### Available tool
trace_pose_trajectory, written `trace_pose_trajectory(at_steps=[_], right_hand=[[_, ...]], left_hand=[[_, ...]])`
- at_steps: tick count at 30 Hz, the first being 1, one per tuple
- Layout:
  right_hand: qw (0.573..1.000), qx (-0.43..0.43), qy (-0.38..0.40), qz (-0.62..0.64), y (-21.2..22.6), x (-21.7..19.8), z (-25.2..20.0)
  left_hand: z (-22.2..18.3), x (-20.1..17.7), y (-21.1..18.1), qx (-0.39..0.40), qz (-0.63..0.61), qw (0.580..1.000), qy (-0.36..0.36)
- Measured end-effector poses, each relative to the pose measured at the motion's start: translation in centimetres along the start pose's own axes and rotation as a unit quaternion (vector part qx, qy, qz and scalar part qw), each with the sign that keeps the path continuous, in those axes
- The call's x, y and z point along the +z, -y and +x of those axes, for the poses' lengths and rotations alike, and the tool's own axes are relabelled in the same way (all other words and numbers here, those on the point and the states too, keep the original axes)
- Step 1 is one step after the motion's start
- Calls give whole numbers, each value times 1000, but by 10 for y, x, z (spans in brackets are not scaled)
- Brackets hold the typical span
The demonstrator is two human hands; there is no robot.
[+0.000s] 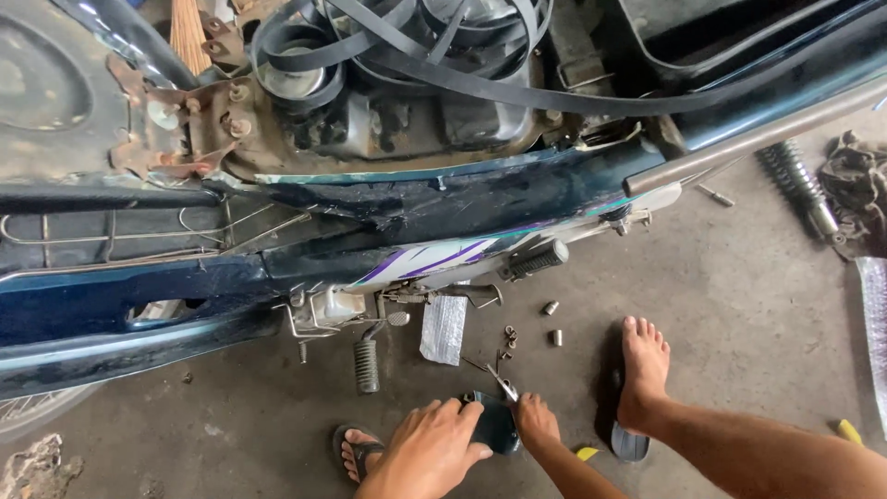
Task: The person works on a Honda underbone motorcycle in a repair workshop. They lift off a plastic side cover, use a wrench and socket to loosen and remove bolts near the engine and rear body, and later use a long socket tool on components at the rear of the bike.
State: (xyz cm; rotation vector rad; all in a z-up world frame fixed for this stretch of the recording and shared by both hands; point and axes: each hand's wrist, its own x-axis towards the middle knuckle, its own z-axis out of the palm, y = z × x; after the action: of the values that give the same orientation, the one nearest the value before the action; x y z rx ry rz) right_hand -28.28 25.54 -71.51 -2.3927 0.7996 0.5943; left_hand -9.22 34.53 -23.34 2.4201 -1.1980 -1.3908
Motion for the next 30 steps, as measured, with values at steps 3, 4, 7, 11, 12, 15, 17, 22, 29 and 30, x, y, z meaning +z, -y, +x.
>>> trace_pose_trajectory(at_steps=[3,4,7,11,12,15,17,22,29,30], right_hand=[[979,-7,-169,114,2,-14,1],[979,-6,-169,114,6,-27,8],[981,47,-135,130,20,-68,33],[971,5,-165,173,32,-102,77],[963,-25,-188,189,33,-105,90],[974,-45,-167,148,20,-88,132],[979,-13,-135,155,26,-105,139],[957,14,-193,214,26,-109,112],[746,166,-10,645,143,-102,-53],[675,143,31,723,165,-89,-72]], left_hand=[[-2,-5,6,-27,-13,999,32],[-1,-6,8,-26,-12,999,33],[-2,-6,15,-43,-15,997,62],[3,1,26,-25,-13,996,85],[5,4,29,-14,-10,996,88],[7,4,32,-9,-17,995,97],[2,-8,25,-16,-21,995,92],[4,7,46,-50,-22,997,54],[12,37,90,-25,-29,993,-113],[7,32,89,-51,-41,993,-101]])
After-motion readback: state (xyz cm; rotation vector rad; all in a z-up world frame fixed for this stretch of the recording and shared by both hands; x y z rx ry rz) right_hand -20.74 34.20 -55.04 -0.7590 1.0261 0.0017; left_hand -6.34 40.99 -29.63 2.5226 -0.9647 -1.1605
